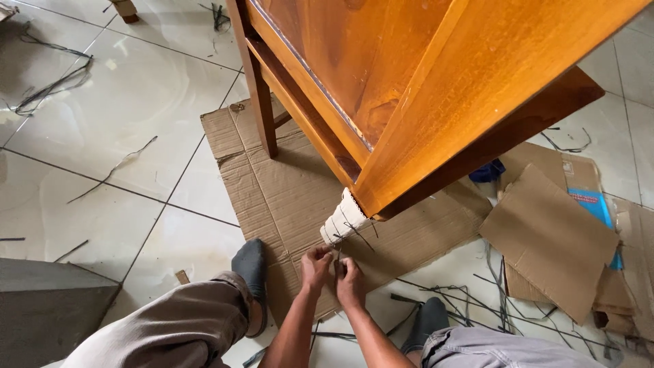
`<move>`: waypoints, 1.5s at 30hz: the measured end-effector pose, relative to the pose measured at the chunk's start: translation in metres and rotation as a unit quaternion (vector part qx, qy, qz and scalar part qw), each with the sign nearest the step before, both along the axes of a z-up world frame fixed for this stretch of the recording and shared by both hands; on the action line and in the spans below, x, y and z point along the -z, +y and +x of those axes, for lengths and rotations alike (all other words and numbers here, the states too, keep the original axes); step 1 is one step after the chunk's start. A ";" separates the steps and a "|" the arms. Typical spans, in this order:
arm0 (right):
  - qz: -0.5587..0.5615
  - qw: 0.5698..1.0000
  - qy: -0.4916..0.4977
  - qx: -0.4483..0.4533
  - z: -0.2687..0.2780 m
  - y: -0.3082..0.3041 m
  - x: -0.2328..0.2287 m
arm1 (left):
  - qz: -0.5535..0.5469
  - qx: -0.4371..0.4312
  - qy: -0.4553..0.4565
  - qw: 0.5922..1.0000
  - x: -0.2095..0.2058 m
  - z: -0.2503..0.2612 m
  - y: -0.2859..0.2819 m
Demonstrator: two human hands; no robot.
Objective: Wrapping a wooden chair leg with cardboard and securing it with plastic ties for protection
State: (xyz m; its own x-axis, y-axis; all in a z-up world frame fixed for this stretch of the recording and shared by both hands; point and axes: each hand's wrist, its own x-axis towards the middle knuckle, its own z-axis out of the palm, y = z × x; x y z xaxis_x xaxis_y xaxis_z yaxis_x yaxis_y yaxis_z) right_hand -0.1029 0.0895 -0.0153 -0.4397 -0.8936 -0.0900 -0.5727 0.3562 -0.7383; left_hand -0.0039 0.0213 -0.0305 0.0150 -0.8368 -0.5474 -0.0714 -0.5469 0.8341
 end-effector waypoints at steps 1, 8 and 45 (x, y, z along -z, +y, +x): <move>0.006 1.000 0.029 0.005 -0.002 0.002 0.007 | 0.008 0.009 -0.038 0.999 0.010 0.002 0.001; -0.005 0.995 0.035 0.088 -0.007 0.004 -0.003 | 0.040 -0.043 -0.189 0.980 0.004 0.015 0.004; -0.527 0.847 0.068 -0.025 0.043 -0.069 -0.467 | -0.593 -0.069 -0.104 0.795 -0.476 0.085 -0.253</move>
State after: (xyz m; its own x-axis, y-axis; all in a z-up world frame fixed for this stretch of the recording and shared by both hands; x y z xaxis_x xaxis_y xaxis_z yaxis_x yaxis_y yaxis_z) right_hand -0.0597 0.0205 0.4515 -0.3413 -0.4640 0.8174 -0.6727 -0.4868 -0.5572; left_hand 0.0808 -0.2321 0.4460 0.1392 -0.7452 0.6521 -0.2834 0.6010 0.7473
